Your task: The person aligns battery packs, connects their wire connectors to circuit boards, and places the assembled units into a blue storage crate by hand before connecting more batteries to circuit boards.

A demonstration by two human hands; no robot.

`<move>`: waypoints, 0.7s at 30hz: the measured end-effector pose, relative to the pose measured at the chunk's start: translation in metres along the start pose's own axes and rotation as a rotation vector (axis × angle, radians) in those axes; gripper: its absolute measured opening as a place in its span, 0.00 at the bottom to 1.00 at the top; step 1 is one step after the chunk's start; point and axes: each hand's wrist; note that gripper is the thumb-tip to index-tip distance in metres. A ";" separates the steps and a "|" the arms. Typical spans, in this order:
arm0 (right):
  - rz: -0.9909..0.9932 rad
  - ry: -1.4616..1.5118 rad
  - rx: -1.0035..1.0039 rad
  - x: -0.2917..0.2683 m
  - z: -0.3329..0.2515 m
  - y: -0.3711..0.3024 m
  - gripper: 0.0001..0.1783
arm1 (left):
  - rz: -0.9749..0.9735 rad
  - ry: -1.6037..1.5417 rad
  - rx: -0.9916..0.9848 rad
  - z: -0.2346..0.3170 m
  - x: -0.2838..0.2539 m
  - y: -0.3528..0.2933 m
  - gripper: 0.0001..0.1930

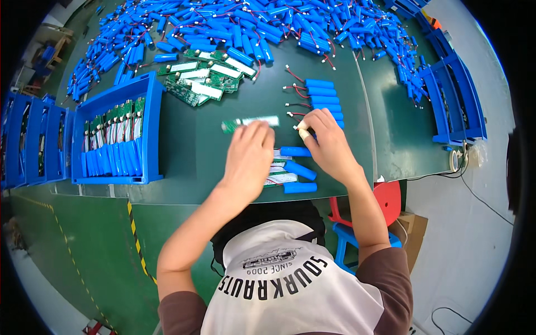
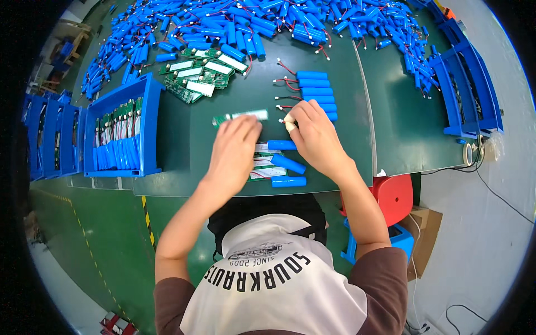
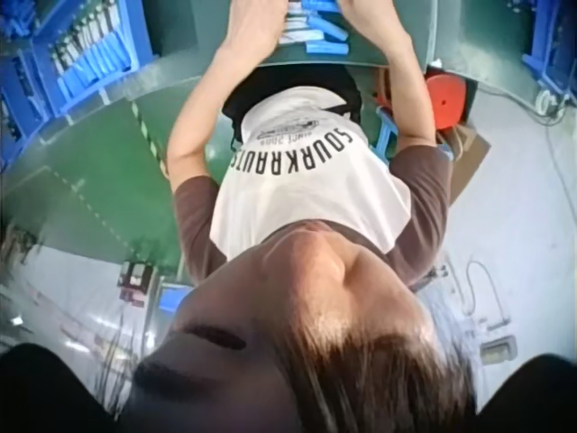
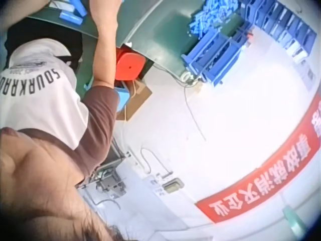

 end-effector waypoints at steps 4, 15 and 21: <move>-0.090 0.444 0.327 -0.007 -0.016 0.016 0.05 | 0.071 -0.088 -0.048 -0.002 -0.010 -0.017 0.19; -0.281 0.065 0.037 0.044 -0.020 0.045 0.03 | 0.235 -0.210 -0.349 -0.002 0.010 -0.038 0.19; -0.205 0.069 0.032 0.046 -0.022 0.035 0.04 | 0.249 -0.219 -0.322 -0.001 0.012 -0.038 0.18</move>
Point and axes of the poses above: each hand's wrist, its own y-axis towards the middle knuckle, its own x-axis out of the palm, z = x × y, and after that the axes turned 8 degrees about y, right-handed
